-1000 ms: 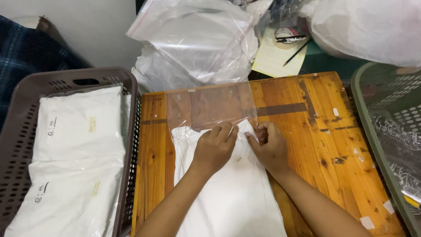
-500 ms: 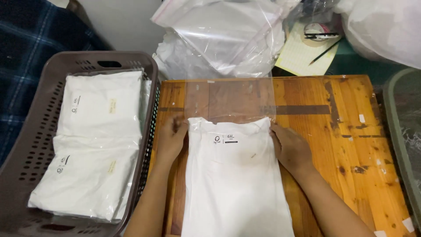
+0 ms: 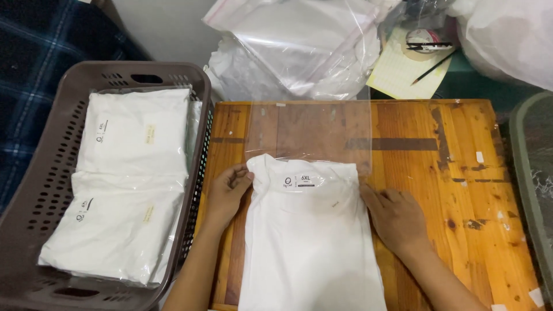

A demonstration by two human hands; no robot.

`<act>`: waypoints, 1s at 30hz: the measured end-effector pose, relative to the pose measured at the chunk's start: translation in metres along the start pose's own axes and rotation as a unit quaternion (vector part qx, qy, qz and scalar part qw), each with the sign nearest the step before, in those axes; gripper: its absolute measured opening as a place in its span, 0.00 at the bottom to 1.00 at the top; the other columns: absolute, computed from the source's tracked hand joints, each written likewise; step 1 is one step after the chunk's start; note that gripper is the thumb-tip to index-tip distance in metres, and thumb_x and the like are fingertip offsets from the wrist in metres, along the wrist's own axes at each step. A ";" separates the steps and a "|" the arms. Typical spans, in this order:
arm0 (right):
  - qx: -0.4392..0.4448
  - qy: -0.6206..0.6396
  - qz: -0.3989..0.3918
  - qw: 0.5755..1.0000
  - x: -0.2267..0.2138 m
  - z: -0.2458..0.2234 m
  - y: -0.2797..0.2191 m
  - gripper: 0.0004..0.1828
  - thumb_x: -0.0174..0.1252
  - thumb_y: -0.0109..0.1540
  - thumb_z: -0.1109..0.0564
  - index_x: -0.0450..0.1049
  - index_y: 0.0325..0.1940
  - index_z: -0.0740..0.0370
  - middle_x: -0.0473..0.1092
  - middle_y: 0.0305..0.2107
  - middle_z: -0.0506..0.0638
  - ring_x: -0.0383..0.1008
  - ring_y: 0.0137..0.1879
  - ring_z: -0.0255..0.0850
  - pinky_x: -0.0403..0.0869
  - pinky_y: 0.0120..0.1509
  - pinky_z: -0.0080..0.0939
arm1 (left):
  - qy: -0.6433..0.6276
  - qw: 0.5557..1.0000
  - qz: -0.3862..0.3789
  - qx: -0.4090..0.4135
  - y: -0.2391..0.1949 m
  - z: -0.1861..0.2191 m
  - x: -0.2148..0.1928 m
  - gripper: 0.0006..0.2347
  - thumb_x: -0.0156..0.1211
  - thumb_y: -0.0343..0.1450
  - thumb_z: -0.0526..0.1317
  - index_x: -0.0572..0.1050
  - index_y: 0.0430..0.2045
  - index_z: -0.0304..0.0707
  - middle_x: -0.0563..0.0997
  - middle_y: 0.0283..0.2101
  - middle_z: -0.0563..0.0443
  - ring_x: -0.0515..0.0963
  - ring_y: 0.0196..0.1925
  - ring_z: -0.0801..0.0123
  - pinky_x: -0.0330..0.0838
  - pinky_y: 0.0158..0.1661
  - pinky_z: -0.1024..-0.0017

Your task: Folding a white t-shirt and placing it into a clear plastic packaging bag on a wooden table.

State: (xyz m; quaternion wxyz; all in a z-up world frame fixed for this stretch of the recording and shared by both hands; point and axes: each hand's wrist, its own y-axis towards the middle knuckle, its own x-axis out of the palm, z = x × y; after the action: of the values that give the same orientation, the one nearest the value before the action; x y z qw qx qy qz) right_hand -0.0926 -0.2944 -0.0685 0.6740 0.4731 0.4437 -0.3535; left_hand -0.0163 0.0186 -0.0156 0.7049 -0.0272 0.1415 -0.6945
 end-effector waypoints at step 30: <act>0.327 0.650 -0.060 0.684 -0.020 0.003 0.078 0.37 0.56 0.52 0.62 0.48 0.63 0.61 0.66 0.34 0.54 0.66 0.37 0.36 0.69 0.41 0.32 | -0.187 0.964 -0.182 -0.053 0.017 0.017 0.007 0.13 0.60 0.59 0.35 0.71 0.34 0.27 0.76 0.28 0.43 0.75 0.28 0.65 0.71 0.30 0.70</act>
State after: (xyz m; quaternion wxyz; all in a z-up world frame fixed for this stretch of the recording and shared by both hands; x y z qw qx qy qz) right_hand -0.0288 -0.2720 -0.0239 -0.0028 0.7469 0.6541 -0.1195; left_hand 0.0045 0.0099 -0.0045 0.5782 -0.2194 0.0362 -0.7850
